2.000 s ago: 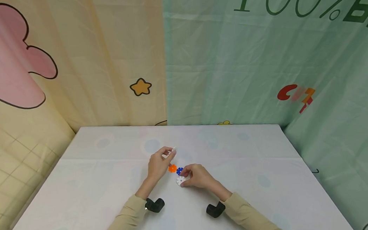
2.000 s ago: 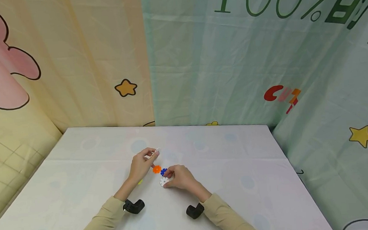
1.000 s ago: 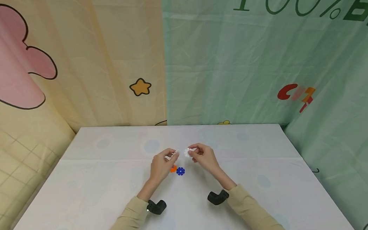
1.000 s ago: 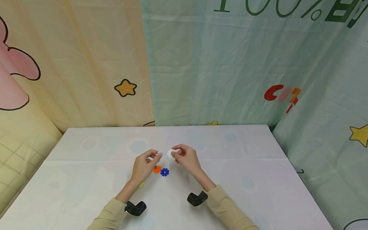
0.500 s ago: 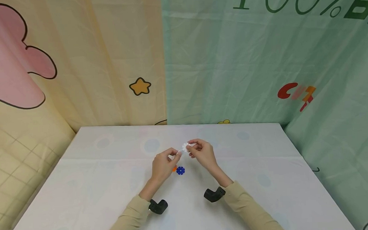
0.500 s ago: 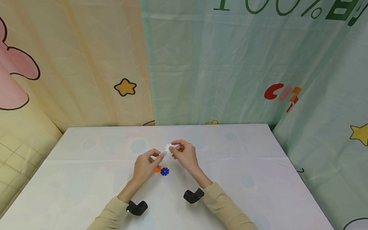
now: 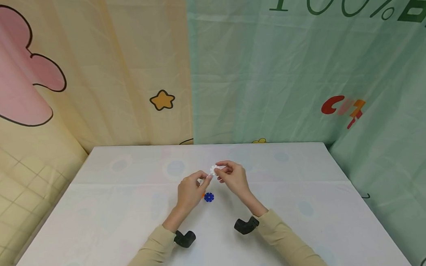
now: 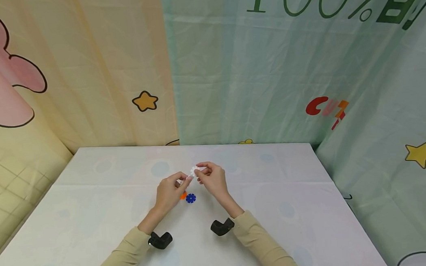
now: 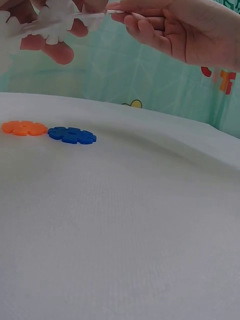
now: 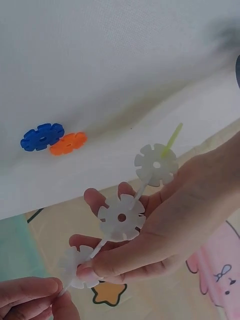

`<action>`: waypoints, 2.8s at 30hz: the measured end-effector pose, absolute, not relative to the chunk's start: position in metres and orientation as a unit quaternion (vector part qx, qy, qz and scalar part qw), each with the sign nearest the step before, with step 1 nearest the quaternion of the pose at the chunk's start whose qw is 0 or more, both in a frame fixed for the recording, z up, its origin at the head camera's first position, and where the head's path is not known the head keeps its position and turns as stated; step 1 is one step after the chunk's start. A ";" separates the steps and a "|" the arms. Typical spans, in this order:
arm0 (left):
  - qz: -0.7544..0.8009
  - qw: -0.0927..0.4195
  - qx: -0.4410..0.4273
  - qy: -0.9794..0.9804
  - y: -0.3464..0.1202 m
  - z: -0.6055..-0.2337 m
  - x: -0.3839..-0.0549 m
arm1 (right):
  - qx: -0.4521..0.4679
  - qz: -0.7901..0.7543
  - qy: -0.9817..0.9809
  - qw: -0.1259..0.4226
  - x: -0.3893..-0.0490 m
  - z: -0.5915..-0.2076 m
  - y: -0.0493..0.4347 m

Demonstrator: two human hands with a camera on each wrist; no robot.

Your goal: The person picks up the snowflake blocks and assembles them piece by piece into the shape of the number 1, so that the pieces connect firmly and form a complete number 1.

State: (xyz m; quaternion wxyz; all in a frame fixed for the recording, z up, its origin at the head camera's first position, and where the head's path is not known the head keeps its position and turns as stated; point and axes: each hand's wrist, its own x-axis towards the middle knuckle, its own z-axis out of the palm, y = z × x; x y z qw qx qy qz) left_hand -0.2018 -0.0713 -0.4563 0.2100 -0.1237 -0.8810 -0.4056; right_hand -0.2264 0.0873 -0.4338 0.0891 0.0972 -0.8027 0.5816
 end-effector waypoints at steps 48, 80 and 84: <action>-0.418 0.191 -0.084 -0.884 -0.083 -0.455 -0.204 | 0.113 0.579 -0.807 0.001 -0.230 -0.443 0.096; -0.455 0.118 -0.044 -0.882 -0.091 -0.452 -0.205 | 0.177 0.396 -0.897 -0.087 -0.226 -0.477 0.088; -0.463 0.123 -0.047 -0.876 -0.092 -0.453 -0.205 | 0.181 0.371 -0.907 -0.088 -0.225 -0.477 0.086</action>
